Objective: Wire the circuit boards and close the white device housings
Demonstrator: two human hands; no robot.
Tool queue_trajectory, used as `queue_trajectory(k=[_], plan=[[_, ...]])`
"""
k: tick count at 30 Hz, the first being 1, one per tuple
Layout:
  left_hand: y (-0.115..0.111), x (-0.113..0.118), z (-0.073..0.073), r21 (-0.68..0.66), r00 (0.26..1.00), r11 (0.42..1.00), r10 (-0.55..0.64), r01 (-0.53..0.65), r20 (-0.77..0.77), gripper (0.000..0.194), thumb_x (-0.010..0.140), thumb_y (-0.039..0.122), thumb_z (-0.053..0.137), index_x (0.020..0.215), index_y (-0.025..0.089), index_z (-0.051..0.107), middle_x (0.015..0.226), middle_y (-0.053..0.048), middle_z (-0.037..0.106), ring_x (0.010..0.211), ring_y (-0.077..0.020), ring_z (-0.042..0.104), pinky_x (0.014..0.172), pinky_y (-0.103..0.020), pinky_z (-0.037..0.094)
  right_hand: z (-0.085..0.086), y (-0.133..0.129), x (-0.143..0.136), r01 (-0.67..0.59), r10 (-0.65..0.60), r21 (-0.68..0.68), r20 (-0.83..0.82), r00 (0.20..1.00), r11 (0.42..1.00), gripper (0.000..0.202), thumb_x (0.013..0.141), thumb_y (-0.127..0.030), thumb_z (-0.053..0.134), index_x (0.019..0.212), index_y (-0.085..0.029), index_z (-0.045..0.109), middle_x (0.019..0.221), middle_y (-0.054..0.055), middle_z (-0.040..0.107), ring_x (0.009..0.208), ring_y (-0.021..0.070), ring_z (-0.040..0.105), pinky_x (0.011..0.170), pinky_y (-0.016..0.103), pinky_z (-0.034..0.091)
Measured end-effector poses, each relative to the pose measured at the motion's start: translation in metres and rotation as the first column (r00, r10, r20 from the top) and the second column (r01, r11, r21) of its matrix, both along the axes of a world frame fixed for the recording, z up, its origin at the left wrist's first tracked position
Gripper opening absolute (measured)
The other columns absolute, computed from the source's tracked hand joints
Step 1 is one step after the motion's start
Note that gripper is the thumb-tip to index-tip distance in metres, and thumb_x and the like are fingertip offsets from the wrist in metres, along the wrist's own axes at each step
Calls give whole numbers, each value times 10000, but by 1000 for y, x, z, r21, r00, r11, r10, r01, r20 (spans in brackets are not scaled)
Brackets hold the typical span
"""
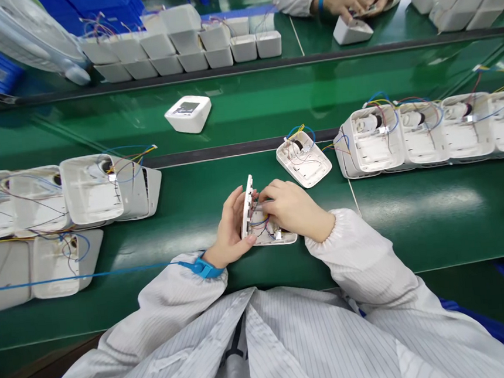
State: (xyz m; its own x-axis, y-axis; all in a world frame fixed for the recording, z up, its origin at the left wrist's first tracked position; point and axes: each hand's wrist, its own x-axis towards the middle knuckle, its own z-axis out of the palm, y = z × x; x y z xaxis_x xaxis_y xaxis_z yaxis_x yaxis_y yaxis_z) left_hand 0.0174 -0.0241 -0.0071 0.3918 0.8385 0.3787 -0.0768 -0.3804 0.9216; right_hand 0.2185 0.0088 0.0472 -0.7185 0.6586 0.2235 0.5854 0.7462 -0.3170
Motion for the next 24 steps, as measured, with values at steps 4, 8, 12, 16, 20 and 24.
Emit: queue_trajectory(k=[4, 8, 12, 16, 20, 24], plan=[[0, 0, -1, 62, 997, 998, 21, -16, -80, 925, 802, 414, 705, 1533, 228, 170, 1524, -190, 308, 1397, -368, 368, 1160, -573, 308, -1, -2, -1, 102, -100, -12, 88, 991, 995, 114, 860, -151, 648, 895, -192, 749, 1024, 87, 670, 987, 254, 513, 744, 367, 389], [3, -3, 7, 216, 976, 976, 73, -27, -207, 886, 772, 400, 717, 1508, 208, 264, 1451, -185, 395, 1340, -370, 418, 1120, -572, 351, -1, -7, -5, 186, -177, -52, 144, 974, 981, 113, 871, -178, 633, 904, -175, 741, 949, 91, 677, 832, 230, 550, 688, 358, 403], [9, -7, 18, 357, 931, 931, 60, 79, -361, 847, 755, 349, 703, 1492, 204, 312, 1444, -184, 387, 1329, -366, 418, 1091, -536, 389, -3, -7, -5, 231, -218, -152, 99, 971, 961, 135, 869, -134, 599, 925, -138, 722, 934, 112, 684, 855, 232, 607, 728, 340, 465], [13, -10, 25, 354, 828, 901, -11, 252, -561, 811, 737, 310, 703, 1470, 232, 365, 1443, -172, 385, 1313, -345, 429, 1080, -507, 390, 0, 7, 16, 97, -154, -437, -98, 983, 894, 238, 815, -54, 575, 968, -156, 727, 1061, 87, 701, 942, 199, 658, 835, 307, 517], [15, -11, 27, 338, 740, 889, -2, 310, -672, 810, 749, 447, 737, 1459, 253, 400, 1450, -178, 396, 1304, -371, 422, 1079, -545, 350, 10, 22, 37, 131, -367, -577, -316, 875, 807, 174, 853, -205, 597, 945, -207, 745, 1022, 44, 731, 964, 208, 675, 876, 354, 531], [16, -11, 27, 263, 684, 909, -33, 324, -729, 892, 721, 635, 735, 1466, 276, 401, 1496, -189, 354, 1297, -403, 412, 1055, -567, 354, 6, 19, 22, 143, -565, -694, -429, 705, 706, 196, 861, -332, 632, 967, -194, 724, 979, 53, 739, 923, 210, 686, 857, 373, 545]])
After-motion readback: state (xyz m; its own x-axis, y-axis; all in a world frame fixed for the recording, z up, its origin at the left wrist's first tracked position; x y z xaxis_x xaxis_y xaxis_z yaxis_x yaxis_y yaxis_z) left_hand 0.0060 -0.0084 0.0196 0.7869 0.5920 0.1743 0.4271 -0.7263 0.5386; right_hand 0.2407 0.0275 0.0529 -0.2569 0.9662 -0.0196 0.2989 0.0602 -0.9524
